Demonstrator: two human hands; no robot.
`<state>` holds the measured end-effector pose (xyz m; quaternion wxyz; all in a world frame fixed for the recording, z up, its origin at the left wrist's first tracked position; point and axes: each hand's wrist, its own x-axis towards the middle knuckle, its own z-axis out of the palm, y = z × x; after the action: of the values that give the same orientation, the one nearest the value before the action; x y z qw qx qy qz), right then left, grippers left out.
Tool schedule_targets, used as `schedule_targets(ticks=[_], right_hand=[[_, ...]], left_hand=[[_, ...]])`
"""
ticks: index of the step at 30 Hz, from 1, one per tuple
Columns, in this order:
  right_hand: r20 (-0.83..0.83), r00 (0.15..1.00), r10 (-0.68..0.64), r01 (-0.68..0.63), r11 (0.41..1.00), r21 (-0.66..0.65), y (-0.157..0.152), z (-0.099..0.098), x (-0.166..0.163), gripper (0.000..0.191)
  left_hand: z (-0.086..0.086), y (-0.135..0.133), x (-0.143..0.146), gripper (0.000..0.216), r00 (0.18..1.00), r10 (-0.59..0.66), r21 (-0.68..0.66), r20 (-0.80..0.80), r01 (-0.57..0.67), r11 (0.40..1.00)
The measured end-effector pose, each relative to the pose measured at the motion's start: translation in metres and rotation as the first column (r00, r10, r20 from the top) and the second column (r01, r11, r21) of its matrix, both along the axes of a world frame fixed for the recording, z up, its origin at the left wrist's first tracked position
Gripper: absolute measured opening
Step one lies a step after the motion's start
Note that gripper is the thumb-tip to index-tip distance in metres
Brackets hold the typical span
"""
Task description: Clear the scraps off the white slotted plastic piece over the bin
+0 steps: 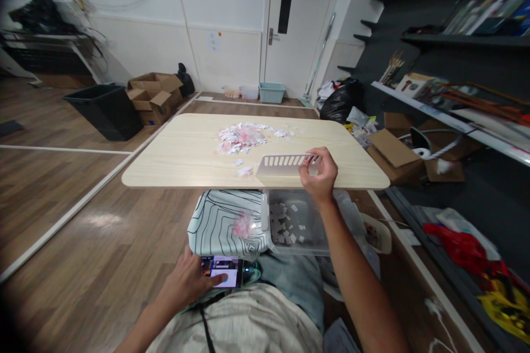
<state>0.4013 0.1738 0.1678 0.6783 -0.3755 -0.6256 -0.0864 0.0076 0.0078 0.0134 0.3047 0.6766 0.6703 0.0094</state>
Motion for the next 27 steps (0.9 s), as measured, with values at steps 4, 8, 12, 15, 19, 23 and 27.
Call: schedule_targets(ticks=[4,8,12,15,19,23,27], right_hand=[[-0.009,1.000,-0.022,0.021,0.999,-0.048,-0.001,0.001,-0.003,0.027],[-0.016,1.000,-0.017,0.016,0.998,-0.057,-0.003,0.003,-0.005,0.026],[-0.020,0.999,-0.033,0.031,0.995,-0.091,-0.004,0.006,-0.006,0.027],[-0.025,0.999,-0.031,0.028,0.994,-0.102,-0.004,0.006,-0.006,0.028],[-0.027,0.999,-0.033,0.031,0.997,-0.072,-0.001,0.003,-0.004,0.026],[-0.047,0.999,-0.003,0.001,0.999,-0.044,0.002,-0.001,-0.003,0.026],[-0.055,0.998,-0.001,-0.001,0.999,-0.040,0.002,-0.002,-0.002,0.028]], left_hand=[[0.004,0.001,-0.001,0.104,1.000,-0.015,-0.022,0.002,0.015,1.000],[0.002,0.002,-0.002,0.103,1.000,-0.010,-0.014,0.005,0.010,1.000],[0.005,0.002,-0.001,0.100,1.000,-0.026,-0.030,-0.009,0.025,0.999],[0.009,0.002,0.000,0.102,1.000,-0.006,-0.031,-0.030,0.005,1.000],[0.012,0.002,0.001,0.098,1.000,-0.011,-0.040,-0.020,0.011,0.999],[0.018,0.003,0.003,0.098,0.998,-0.015,-0.053,-0.055,0.012,0.999],[0.034,0.005,0.008,0.087,0.988,-0.061,-0.084,-0.139,0.049,0.995]])
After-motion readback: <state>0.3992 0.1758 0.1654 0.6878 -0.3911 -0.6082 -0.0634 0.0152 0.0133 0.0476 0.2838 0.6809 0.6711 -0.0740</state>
